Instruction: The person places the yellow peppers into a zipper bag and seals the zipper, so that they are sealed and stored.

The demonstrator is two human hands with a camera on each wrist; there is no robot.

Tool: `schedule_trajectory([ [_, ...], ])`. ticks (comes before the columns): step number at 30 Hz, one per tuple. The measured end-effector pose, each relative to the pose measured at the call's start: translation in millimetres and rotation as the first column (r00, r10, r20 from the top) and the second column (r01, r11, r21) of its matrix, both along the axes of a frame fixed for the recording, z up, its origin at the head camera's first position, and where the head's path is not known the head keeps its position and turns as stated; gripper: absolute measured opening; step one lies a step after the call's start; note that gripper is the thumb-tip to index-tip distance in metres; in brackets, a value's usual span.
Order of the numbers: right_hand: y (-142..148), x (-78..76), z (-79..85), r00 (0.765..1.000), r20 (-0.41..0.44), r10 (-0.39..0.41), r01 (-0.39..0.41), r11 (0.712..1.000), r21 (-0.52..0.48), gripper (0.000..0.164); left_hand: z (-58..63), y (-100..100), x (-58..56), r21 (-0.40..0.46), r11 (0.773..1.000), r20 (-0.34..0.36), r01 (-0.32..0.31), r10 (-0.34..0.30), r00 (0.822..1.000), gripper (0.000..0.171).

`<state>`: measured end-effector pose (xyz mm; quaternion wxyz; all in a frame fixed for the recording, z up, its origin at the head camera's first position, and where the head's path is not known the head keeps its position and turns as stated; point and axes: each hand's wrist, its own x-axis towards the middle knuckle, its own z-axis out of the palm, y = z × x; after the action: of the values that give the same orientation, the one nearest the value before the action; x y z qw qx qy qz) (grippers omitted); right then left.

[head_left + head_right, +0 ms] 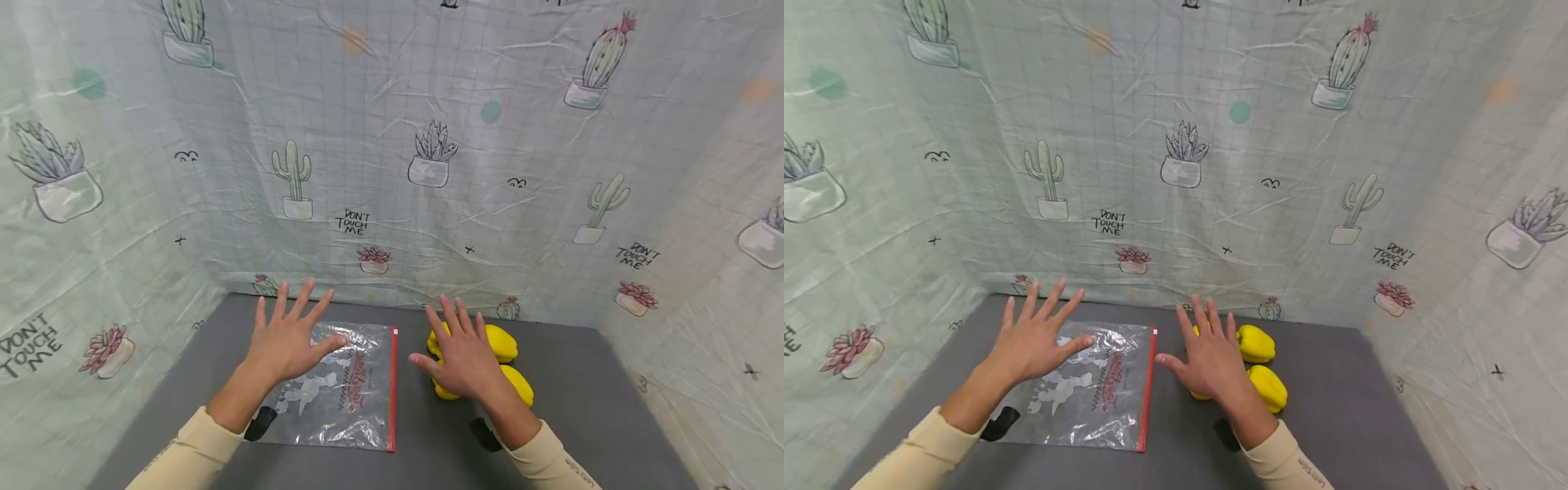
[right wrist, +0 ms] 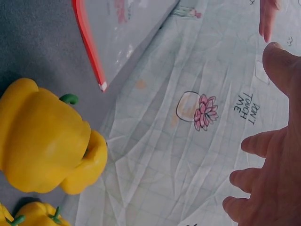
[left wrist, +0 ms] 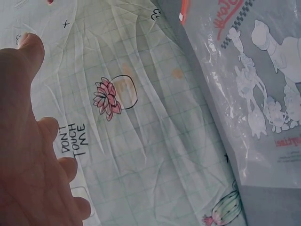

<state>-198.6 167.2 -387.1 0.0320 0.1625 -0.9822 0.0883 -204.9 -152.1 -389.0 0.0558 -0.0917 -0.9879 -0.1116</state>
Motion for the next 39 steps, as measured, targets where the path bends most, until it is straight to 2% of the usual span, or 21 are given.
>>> schedule_trajectory([
  [5,-3.4,0.4,-4.4,1.000,-0.007,0.007,-0.007,1.000,-0.008,0.093,-3.6,1.8,2.2,0.013,1.000,0.005,-0.004,0.004,1.000,0.093],
  [12,-9.1,1.0,-9.3,1.000,-0.015,0.017,-0.017,1.000,-0.018,0.095,-6.4,2.0,4.2,0.012,1.000,-0.028,0.002,-0.001,1.000,0.093],
  [18,-11.6,1.2,-15.2,1.000,-0.017,0.023,-0.023,1.000,-0.013,0.095,-14.0,3.9,6.7,0.031,0.999,-0.048,0.014,-0.012,0.999,0.091],
  [22,-13.0,3.1,-18.4,0.999,-0.023,0.029,-0.029,0.999,-0.016,0.095,-18.6,5.0,8.0,0.013,1.000,-0.063,0.014,-0.014,0.998,0.091],
  [34,-17.9,6.2,-30.4,0.999,0.012,0.031,-0.031,0.999,-0.045,0.099,-27.3,12.5,11.7,0.016,1.000,-0.025,0.019,-0.019,1.000,0.092],
  [39,-19.3,5.5,-37.2,0.999,0.018,0.030,-0.030,0.999,-0.039,0.100,-34.6,17.7,11.2,0.014,1.000,0.000,0.025,-0.025,1.000,0.094],
])
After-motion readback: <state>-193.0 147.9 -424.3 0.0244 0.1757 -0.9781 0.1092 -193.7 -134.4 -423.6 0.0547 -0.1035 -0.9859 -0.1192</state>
